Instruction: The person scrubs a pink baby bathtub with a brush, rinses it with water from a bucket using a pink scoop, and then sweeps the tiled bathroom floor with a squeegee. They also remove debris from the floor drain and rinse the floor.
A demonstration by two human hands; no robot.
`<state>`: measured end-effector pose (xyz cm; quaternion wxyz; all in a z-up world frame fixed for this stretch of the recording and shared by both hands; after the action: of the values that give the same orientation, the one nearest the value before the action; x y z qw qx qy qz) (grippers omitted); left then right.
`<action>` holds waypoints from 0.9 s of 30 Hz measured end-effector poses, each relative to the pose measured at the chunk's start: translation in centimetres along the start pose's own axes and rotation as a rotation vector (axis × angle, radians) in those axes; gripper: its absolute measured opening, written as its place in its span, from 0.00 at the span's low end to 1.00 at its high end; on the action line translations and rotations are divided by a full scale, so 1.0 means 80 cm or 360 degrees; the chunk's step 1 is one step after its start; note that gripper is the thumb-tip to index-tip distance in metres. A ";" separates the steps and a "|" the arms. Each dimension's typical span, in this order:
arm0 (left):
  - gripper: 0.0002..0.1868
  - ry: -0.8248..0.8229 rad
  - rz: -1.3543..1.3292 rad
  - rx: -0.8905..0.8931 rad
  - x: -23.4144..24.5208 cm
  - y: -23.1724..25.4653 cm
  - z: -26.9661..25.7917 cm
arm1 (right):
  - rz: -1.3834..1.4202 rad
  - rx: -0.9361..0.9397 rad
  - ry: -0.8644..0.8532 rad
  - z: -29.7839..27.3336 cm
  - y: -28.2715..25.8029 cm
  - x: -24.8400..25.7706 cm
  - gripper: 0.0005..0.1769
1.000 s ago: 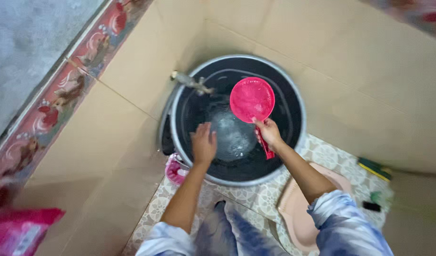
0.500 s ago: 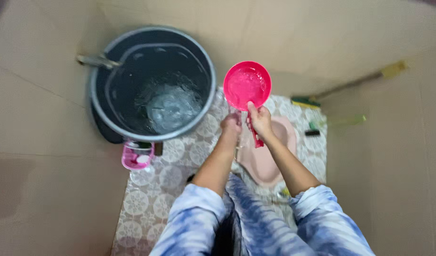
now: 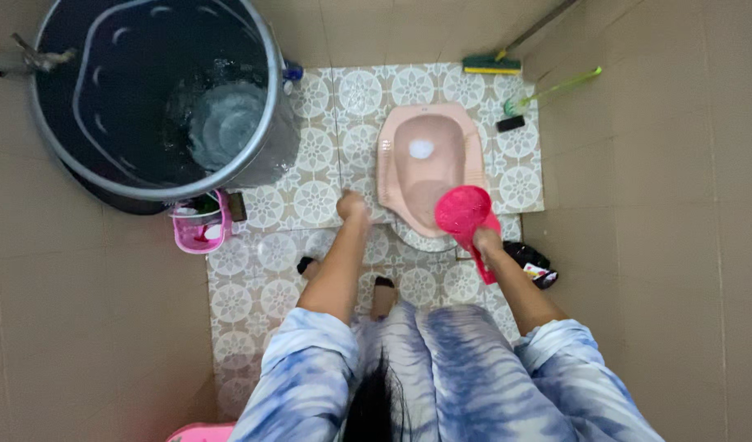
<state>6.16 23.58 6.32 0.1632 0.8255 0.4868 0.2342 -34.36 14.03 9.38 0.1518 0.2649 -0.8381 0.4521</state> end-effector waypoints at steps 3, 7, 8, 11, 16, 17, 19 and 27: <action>0.20 -0.0058 -0.0128 -0.0168 -0.002 -0.014 -0.002 | -0.0312 -0.0196 0.0085 -0.023 0.031 0.021 0.14; 0.22 -0.0286 -0.0109 -0.0432 -0.008 -0.020 -0.012 | -0.0038 -0.0243 0.0111 -0.062 -0.011 0.023 0.15; 0.27 -0.0348 -0.0108 -0.0498 -0.011 -0.017 -0.015 | -0.0085 -0.0248 0.0105 -0.064 -0.022 0.023 0.15; 0.28 -0.0464 -0.0040 -0.0565 -0.018 -0.013 -0.019 | -0.0239 -0.0252 0.0075 -0.046 -0.050 0.022 0.16; 0.29 -0.0508 0.0050 -0.0823 -0.012 0.014 -0.021 | -0.0655 0.0140 0.0144 0.037 -0.080 0.013 0.21; 0.29 -0.0438 0.0164 -0.0975 -0.007 0.025 -0.023 | -0.0683 0.0163 0.0190 0.059 -0.084 0.015 0.21; 0.28 -0.0467 0.0124 -0.0864 -0.003 0.030 -0.015 | -0.0683 0.0165 0.0319 0.097 -0.100 0.028 0.23; 0.20 -0.0321 0.0326 -0.1132 0.021 0.079 -0.006 | -0.0493 0.0053 0.0983 0.090 -0.208 0.120 0.41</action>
<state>11.18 22.09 10.20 0.4622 0.7806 0.2715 0.3213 -32.62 -2.45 21.51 0.4607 0.2422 -0.6949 0.4961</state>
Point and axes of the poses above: each hand's wrist, its own z-axis towards the middle knuckle, its own x-axis out of the back of the hand, y = z × x, the point moved 8 cm from there along z, towards the middle knuckle, and after that the axes turned 5 degrees about x, right-handed, at the moved point
